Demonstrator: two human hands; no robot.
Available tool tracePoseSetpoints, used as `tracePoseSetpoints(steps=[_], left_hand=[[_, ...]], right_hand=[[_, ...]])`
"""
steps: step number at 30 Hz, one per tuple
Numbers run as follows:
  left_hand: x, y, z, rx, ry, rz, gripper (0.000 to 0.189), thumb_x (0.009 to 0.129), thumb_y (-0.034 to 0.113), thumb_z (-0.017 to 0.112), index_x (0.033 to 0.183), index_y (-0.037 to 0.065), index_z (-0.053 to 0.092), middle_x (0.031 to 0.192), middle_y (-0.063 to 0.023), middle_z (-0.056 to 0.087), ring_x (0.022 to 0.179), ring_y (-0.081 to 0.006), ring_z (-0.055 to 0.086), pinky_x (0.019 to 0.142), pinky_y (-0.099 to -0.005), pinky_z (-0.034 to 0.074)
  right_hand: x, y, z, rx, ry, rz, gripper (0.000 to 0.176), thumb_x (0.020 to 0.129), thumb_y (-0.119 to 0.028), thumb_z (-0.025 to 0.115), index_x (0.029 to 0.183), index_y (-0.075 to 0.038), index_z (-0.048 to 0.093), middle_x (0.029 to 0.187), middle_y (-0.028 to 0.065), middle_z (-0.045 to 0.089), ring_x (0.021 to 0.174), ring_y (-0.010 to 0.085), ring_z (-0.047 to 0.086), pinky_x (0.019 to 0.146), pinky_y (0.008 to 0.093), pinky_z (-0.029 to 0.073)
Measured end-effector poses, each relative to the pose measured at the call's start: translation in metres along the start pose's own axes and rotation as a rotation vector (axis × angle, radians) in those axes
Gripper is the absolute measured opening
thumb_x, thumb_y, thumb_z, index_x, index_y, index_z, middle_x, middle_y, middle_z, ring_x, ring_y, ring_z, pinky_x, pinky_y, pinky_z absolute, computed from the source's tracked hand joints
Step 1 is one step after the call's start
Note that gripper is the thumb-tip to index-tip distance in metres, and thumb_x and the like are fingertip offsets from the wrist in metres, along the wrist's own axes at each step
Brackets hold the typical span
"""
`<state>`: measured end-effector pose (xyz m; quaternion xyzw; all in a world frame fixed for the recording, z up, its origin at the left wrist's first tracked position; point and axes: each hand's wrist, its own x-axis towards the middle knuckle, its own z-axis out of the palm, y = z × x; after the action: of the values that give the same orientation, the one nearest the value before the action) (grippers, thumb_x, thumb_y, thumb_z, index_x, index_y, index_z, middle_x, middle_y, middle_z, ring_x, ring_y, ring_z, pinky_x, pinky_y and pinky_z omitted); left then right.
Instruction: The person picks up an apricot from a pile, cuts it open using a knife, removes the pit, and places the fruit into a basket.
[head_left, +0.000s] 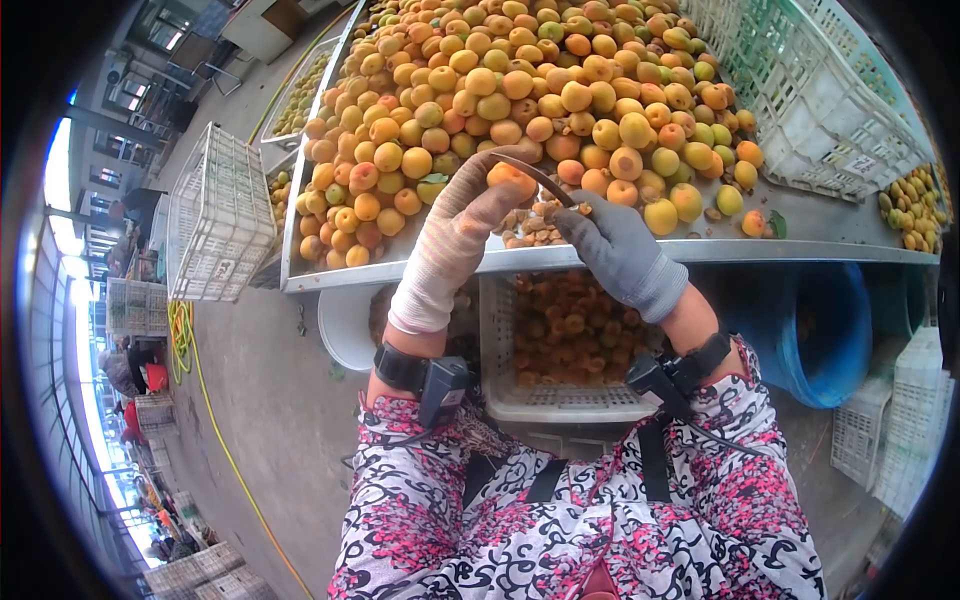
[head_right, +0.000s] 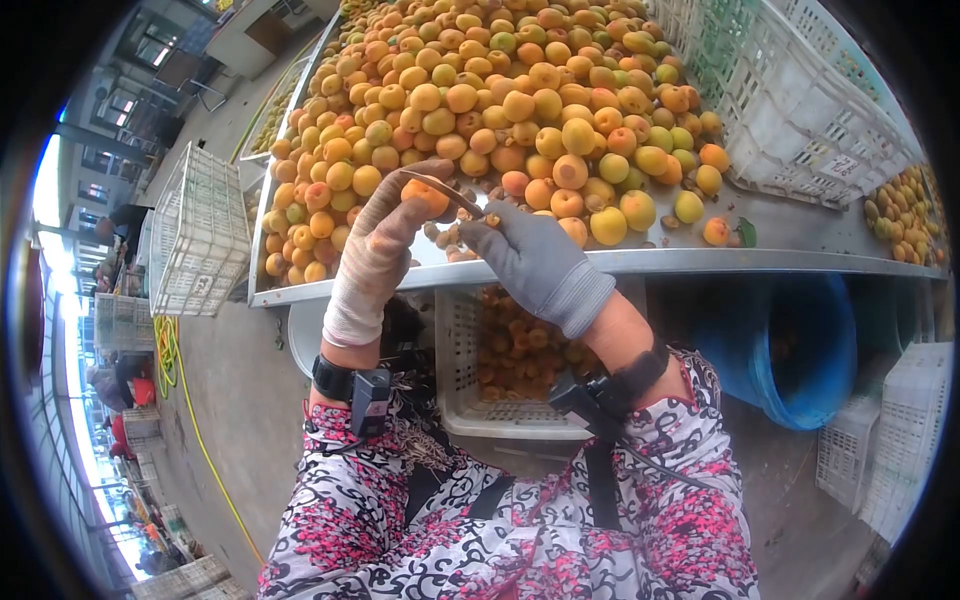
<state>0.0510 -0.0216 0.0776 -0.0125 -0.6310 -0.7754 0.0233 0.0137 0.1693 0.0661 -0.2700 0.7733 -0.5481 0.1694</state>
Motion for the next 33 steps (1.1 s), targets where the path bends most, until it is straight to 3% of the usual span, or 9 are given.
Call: tracePoseSetpoints(steps=[3, 6, 12, 14, 18, 21, 23, 26, 33], left_hand=[[0.000, -0.005, -0.005, 0.062, -0.025, -0.018, 0.045, 0.086, 0.029, 0.064, 0.120, 0.001, 0.054, 0.109, -0.0037, 0.059, 0.095, -0.0108, 0.055, 0.085, -0.0229, 0.043], [-0.001, -0.010, 0.004, -0.004, -0.028, 0.029, 0.049, 0.089, 0.033, 0.056, 0.120, -0.004, 0.051, 0.097, -0.0084, 0.061, 0.092, -0.0167, 0.058, 0.087, -0.0275, 0.044], [0.015, -0.043, 0.016, -0.687, 0.033, -0.089, 0.046, 0.092, 0.033, 0.054, 0.120, -0.004, 0.050, 0.098, -0.0122, 0.060, 0.098, -0.0226, 0.057, 0.091, -0.0336, 0.044], [0.016, -0.035, 0.019, -0.689, 0.043, -0.063, 0.045, 0.092, 0.031, 0.056, 0.122, -0.002, 0.049, 0.101, -0.0144, 0.061, 0.098, -0.0236, 0.057, 0.092, -0.0345, 0.044], [0.008, -0.007, 0.028, -0.262, 0.019, 0.031, 0.045, 0.089, 0.028, 0.059, 0.123, 0.000, 0.047, 0.105, -0.0183, 0.060, 0.101, -0.0237, 0.057, 0.092, -0.0353, 0.044], [0.009, -0.013, 0.025, -0.179, 0.017, 0.038, 0.044, 0.089, 0.030, 0.060, 0.121, 0.001, 0.049, 0.102, -0.0160, 0.062, 0.102, -0.0241, 0.058, 0.091, -0.0353, 0.044], [0.011, -0.020, 0.033, -0.700, 0.099, -0.143, 0.041, 0.089, 0.031, 0.061, 0.116, 0.001, 0.053, 0.100, -0.0137, 0.063, 0.100, -0.0243, 0.059, 0.091, -0.0345, 0.044], [0.011, -0.018, 0.036, -0.655, 0.124, -0.080, 0.038, 0.088, 0.029, 0.063, 0.114, 0.002, 0.055, 0.102, -0.0077, 0.061, 0.097, -0.0169, 0.059, 0.086, -0.0289, 0.046], [0.017, -0.016, 0.010, -0.420, 0.130, -0.033, 0.033, 0.087, 0.020, 0.063, 0.113, 0.000, 0.057, 0.103, -0.0033, 0.059, 0.094, -0.0112, 0.056, 0.085, -0.0246, 0.045]], right_hand=[[-0.002, -0.008, 0.004, 0.033, -0.020, 0.061, 0.036, 0.095, -0.034, 0.049, 0.107, -0.002, 0.061, 0.084, 0.0151, 0.066, 0.078, 0.0256, 0.064, 0.069, 0.0326, 0.048], [0.001, 0.011, 0.023, 0.198, 0.017, 0.078, 0.037, 0.095, -0.033, 0.050, 0.107, -0.001, 0.061, 0.084, 0.0160, 0.066, 0.080, 0.0270, 0.064, 0.070, 0.0333, 0.048], [0.005, 0.019, 0.039, 0.126, 0.198, 0.025, 0.038, 0.094, -0.033, 0.051, 0.109, 0.001, 0.058, 0.087, 0.0194, 0.065, 0.084, 0.0306, 0.064, 0.072, 0.0346, 0.049], [0.006, 0.012, 0.032, 0.141, 0.204, 0.028, 0.038, 0.094, -0.033, 0.051, 0.109, 0.001, 0.058, 0.087, 0.0199, 0.065, 0.085, 0.0310, 0.064, 0.073, 0.0344, 0.049], [0.010, 0.014, 0.020, 0.183, 0.149, 0.094, 0.038, 0.094, -0.032, 0.051, 0.110, 0.002, 0.057, 0.089, 0.0210, 0.065, 0.088, 0.0323, 0.064, 0.074, 0.0350, 0.049], [0.004, 0.007, 0.027, 0.254, 0.174, 0.077, 0.038, 0.094, -0.033, 0.051, 0.109, 0.000, 0.058, 0.089, 0.0213, 0.065, 0.089, 0.0332, 0.064, 0.074, 0.0358, 0.049], [0.004, 0.011, 0.035, 0.172, 0.186, 0.074, 0.038, 0.094, -0.034, 0.051, 0.108, 0.000, 0.058, 0.087, 0.0209, 0.065, 0.087, 0.0334, 0.064, 0.073, 0.0361, 0.049], [0.005, 0.013, 0.036, 0.130, 0.209, 0.056, 0.037, 0.094, -0.036, 0.051, 0.104, -0.001, 0.058, 0.083, 0.0199, 0.064, 0.082, 0.0337, 0.063, 0.070, 0.0368, 0.049], [0.007, 0.009, 0.021, 0.077, 0.116, 0.109, 0.039, 0.094, -0.039, 0.050, 0.100, -0.001, 0.056, 0.078, 0.0195, 0.063, 0.076, 0.0345, 0.063, 0.066, 0.0389, 0.047]])
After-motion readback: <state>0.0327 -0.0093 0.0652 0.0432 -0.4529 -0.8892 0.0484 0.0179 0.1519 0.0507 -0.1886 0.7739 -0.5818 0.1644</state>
